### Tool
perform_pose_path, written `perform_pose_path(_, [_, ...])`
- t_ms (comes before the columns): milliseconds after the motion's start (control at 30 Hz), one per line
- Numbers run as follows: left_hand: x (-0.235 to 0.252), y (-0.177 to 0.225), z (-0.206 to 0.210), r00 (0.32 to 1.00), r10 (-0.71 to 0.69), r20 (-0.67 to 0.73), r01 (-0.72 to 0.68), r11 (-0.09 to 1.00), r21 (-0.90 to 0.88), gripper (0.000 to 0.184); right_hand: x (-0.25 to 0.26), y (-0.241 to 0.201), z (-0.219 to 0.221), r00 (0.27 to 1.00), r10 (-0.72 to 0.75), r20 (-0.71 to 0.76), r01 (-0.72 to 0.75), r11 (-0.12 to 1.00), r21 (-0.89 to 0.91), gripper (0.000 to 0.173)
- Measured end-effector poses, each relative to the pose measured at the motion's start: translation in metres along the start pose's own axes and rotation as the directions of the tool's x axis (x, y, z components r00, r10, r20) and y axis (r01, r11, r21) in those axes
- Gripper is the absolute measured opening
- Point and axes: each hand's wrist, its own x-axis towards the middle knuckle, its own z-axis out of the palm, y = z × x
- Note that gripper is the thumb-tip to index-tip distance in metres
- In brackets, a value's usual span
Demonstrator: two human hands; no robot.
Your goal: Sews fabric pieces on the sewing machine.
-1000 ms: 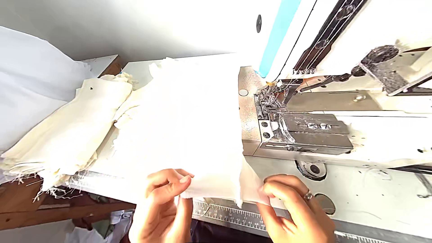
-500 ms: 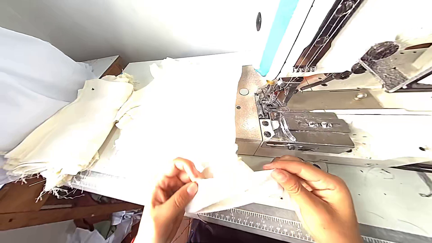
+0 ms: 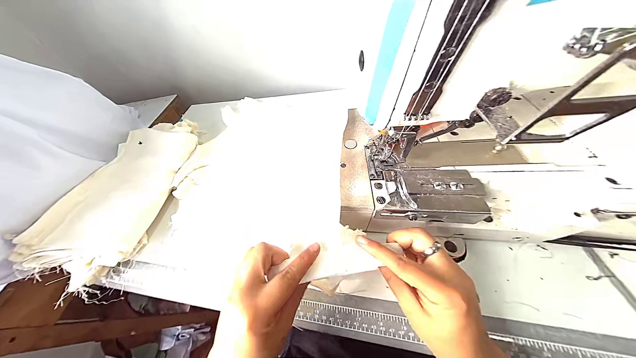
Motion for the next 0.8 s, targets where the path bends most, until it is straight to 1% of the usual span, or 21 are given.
perform_pose_path(33, [0.0, 0.001, 0.003, 1.0, 0.006, -0.029, -0.005, 0.999, 0.036, 0.02, 0.0, -0.002, 0.002, 1.0, -0.002, -0.005, 0.002, 1.0, -0.017, 0.025])
perform_pose_path(67, [0.002, 0.0, 0.006, 0.998, 0.014, -0.064, -0.012, 0.999, 0.035, 0.02, 0.0, -0.003, 0.003, 1.0, -0.004, -0.001, 0.004, 1.0, -0.029, 0.023])
perform_pose_path(133, [0.013, -0.004, 0.01, 0.994, 0.067, -0.092, -0.071, 0.997, -0.041, 0.02, 0.001, -0.007, 0.004, 1.0, -0.007, 0.01, 0.007, 0.998, -0.06, 0.024])
perform_pose_path(167, [0.021, -0.008, 0.012, 0.99, 0.109, -0.085, -0.119, 0.986, -0.116, 0.02, 0.001, -0.009, 0.004, 1.0, -0.003, 0.02, 0.005, 0.997, -0.076, 0.025])
perform_pose_path(233, [0.042, -0.017, 0.021, 0.982, 0.168, -0.081, -0.186, 0.917, -0.352, 0.024, 0.004, -0.016, 0.004, 0.997, 0.046, 0.056, -0.043, 0.997, -0.061, 0.025])
perform_pose_path(267, [0.052, -0.018, 0.026, 0.985, 0.146, -0.088, -0.171, 0.88, -0.443, 0.024, 0.007, -0.022, 0.004, 0.992, 0.098, 0.082, -0.098, 0.995, -0.004, 0.023])
perform_pose_path(300, [0.061, -0.015, 0.031, 0.986, 0.123, -0.115, -0.162, 0.875, -0.456, 0.023, 0.009, -0.028, 0.004, 0.981, 0.16, 0.113, -0.169, 0.982, 0.08, 0.022])
perform_pose_path(333, [0.071, -0.011, 0.035, 0.98, 0.14, -0.138, -0.183, 0.908, -0.376, 0.021, 0.012, -0.032, 0.003, 0.962, 0.227, 0.15, -0.252, 0.952, 0.176, 0.021])
perform_pose_path(367, [0.081, -0.006, 0.036, 0.969, 0.2, -0.146, -0.23, 0.945, -0.234, 0.02, 0.014, -0.035, 0.003, 0.935, 0.296, 0.197, -0.342, 0.899, 0.273, 0.02])
perform_pose_path(400, [0.092, -0.003, 0.036, 0.951, 0.278, -0.136, -0.288, 0.955, -0.066, 0.019, 0.015, -0.037, 0.002, 0.899, 0.358, 0.254, -0.431, 0.829, 0.356, 0.02])
perform_pose_path(433, [0.102, -0.001, 0.037, 0.936, 0.339, -0.096, -0.332, 0.94, 0.079, 0.021, 0.015, -0.039, 0.0, 0.861, 0.408, 0.304, -0.505, 0.755, 0.418, 0.02])
perform_pose_path(467, [0.111, -0.001, 0.039, 0.933, 0.359, -0.038, -0.347, 0.921, 0.177, 0.022, 0.016, -0.04, -0.002, 0.83, 0.444, 0.336, -0.556, 0.694, 0.457, 0.021])
perform_pose_path(500, [0.119, -0.002, 0.045, 0.94, 0.34, 0.018, -0.334, 0.911, 0.241, 0.021, 0.017, -0.041, -0.005, 0.813, 0.467, 0.349, -0.583, 0.657, 0.479, 0.022])
perform_pose_path(533, [0.125, -0.004, 0.051, 0.956, 0.282, 0.076, -0.292, 0.915, 0.276, 0.02, 0.018, -0.042, -0.007, 0.806, 0.483, 0.341, -0.591, 0.643, 0.488, 0.023])
perform_pose_path(600, [0.139, -0.004, 0.064, 0.975, 0.125, 0.184, -0.173, 0.946, 0.275, 0.02, 0.022, -0.041, -0.009, 0.806, 0.513, 0.295, -0.589, 0.645, 0.488, 0.024])
perform_pose_path(700, [0.165, -0.003, 0.074, 0.952, -0.054, 0.303, 0.015, 0.991, 0.13, 0.023, 0.028, -0.037, -0.01, 0.815, 0.542, 0.204, -0.565, 0.668, 0.485, 0.024])
perform_pose_path(767, [0.178, -0.013, 0.085, 0.934, -0.094, 0.344, 0.103, 0.995, -0.008, 0.016, 0.03, -0.034, -0.009, 0.822, 0.549, 0.154, -0.548, 0.687, 0.477, 0.025])
perform_pose_path(800, [0.182, -0.015, 0.088, 0.93, -0.104, 0.352, 0.131, 0.99, -0.052, 0.017, 0.031, -0.032, -0.008, 0.823, 0.552, 0.137, -0.545, 0.697, 0.466, 0.025])
